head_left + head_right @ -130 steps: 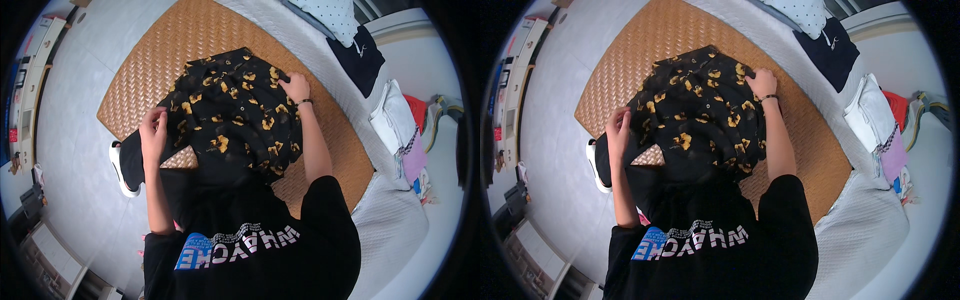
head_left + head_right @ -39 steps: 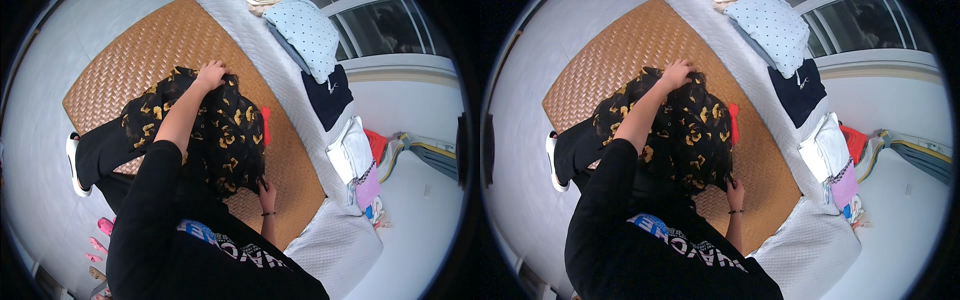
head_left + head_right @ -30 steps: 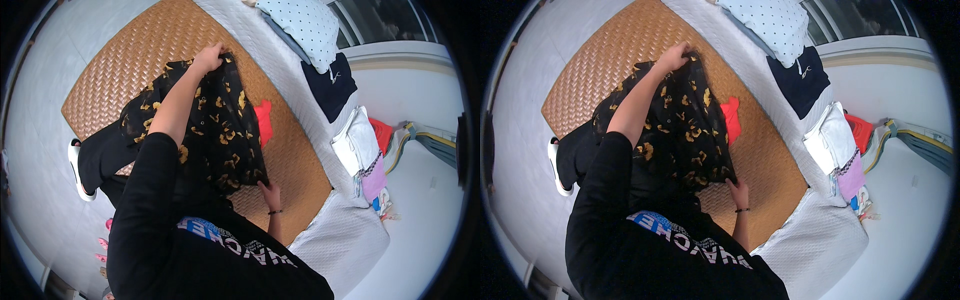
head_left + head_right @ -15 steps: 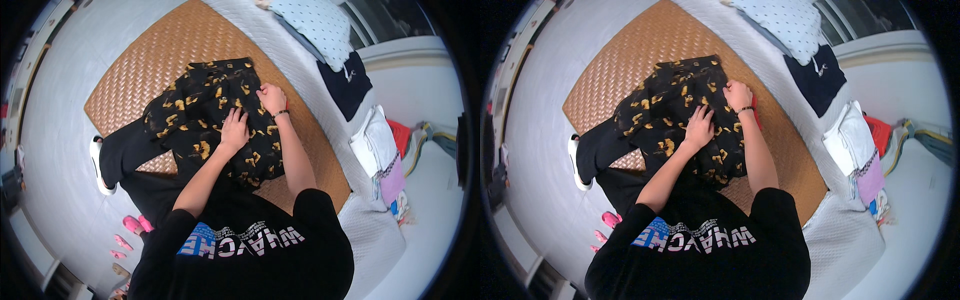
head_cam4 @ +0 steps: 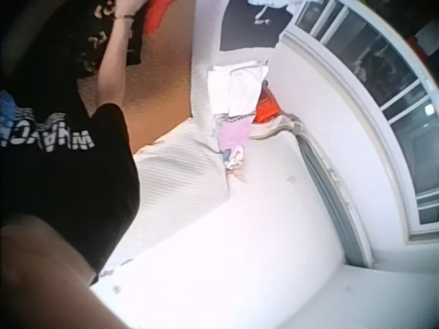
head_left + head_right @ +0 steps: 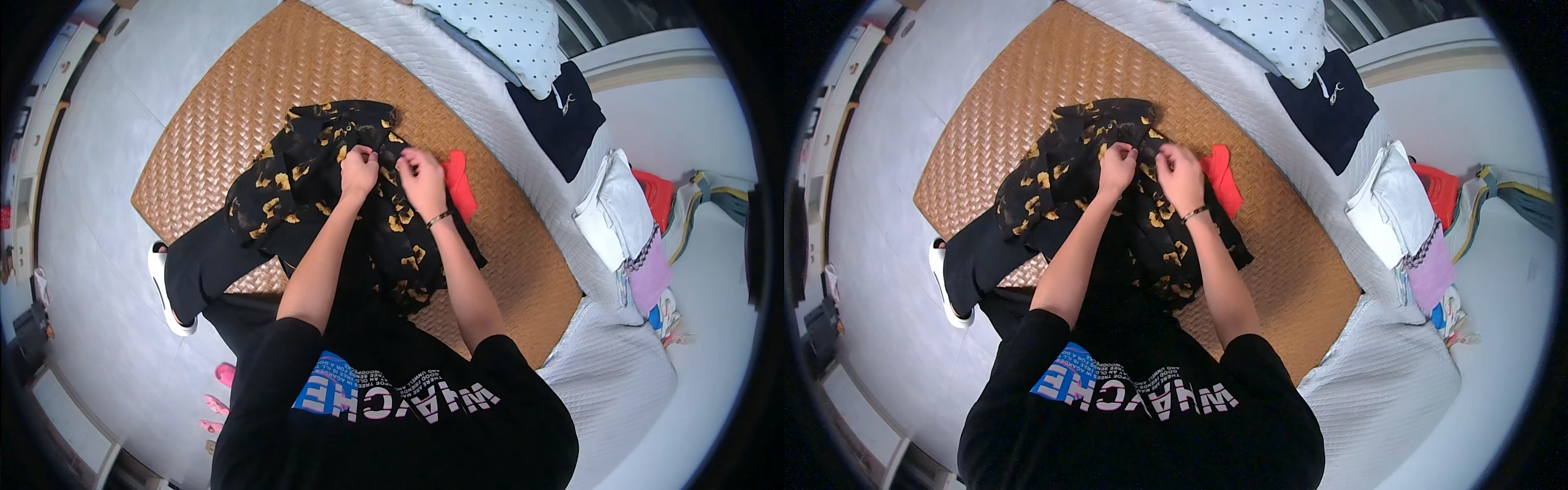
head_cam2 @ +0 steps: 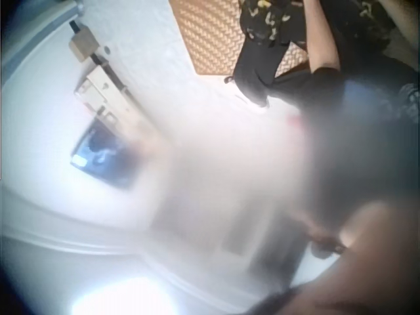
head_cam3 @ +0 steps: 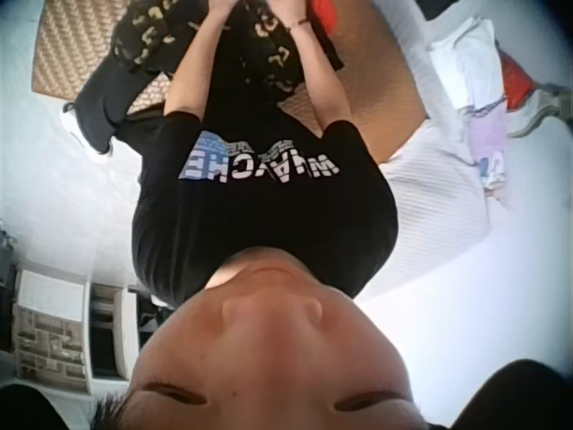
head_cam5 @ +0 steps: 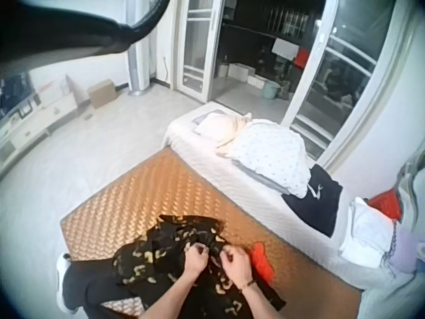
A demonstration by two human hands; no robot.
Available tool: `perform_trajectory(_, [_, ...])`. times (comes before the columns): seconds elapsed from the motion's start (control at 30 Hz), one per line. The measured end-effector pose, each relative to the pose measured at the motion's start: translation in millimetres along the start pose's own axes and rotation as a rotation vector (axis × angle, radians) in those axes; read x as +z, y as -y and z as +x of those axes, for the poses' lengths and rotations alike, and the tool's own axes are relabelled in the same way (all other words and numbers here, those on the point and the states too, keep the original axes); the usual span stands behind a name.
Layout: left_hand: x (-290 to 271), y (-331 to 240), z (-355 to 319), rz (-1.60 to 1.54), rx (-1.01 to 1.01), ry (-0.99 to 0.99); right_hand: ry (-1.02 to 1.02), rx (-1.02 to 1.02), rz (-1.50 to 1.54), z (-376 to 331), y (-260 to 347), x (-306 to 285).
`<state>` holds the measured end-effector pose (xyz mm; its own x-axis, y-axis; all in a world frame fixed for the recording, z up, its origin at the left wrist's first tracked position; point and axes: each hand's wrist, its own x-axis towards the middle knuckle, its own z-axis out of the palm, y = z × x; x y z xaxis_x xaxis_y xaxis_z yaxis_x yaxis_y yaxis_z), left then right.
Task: The person sits on a woven mat and folds several items of clothing by hand. They fold a striped towel, a purple towel, a white bra, and a black floral shirt, placing each finished item into a neat stack on the mat.
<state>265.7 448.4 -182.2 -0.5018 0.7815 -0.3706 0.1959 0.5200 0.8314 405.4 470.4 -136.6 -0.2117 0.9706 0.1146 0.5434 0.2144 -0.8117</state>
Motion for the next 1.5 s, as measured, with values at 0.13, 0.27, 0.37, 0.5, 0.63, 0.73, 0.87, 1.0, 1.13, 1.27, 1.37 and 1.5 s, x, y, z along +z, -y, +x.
perform_trajectory(0.13, [0.6,1.7,-7.8,-0.067,0.039,-0.01,0.138,0.033,-0.262,31.2,-13.3,-7.1])
perform_trajectory(0.27, [-4.4,7.7,-17.5,-0.131,0.015,-0.076,0.295,0.019,-0.327,33.0,-4.4,-6.6])
perform_trajectory(0.37, [-1.3,32.5,-13.1,-0.477,-0.055,-0.09,0.318,-0.017,-0.167,4.4,17.9,-7.3])
perform_trajectory(0.5, [-9.0,42.3,-6.7,-0.71,-0.2,0.014,0.464,0.117,0.104,-31.7,10.7,0.3])
perform_trajectory(0.63, [-12.4,37.0,-16.9,-0.818,-0.101,0.052,0.015,0.115,0.226,-14.2,-17.4,4.2])
perform_trajectory(0.73, [-20.4,25.0,-26.0,-0.806,-0.12,0.044,-0.067,0.22,0.306,27.1,-45.5,-17.3])
perform_trajectory(0.87, [-34.8,5.2,-37.1,-0.5,0.054,-0.04,-0.013,0.239,0.256,59.0,-62.5,-42.9])
perform_trajectory(1.0, [-31.1,8.7,-40.4,-0.077,0.46,-0.239,0.036,-0.166,-0.426,38.6,-6.0,-46.4])
perform_trajectory(1.13, [-27.4,14.9,-54.6,0.484,0.603,-0.273,0.345,-0.016,-0.652,13.8,-15.1,-28.2])
perform_trajectory(1.27, [-41.3,5.2,-57.3,0.368,0.586,-0.133,0.215,0.318,-0.204,53.7,-48.7,-41.8])
perform_trajectory(1.37, [-82.4,-37.0,-85.5,0.062,0.486,-0.03,0.199,0.131,-0.534,81.5,-50.4,-63.2])
perform_trajectory(1.5, [-182.4,-49.2,-68.8,-0.219,0.385,-0.305,0.059,0.066,-0.087,94.3,-32.4,-46.1])
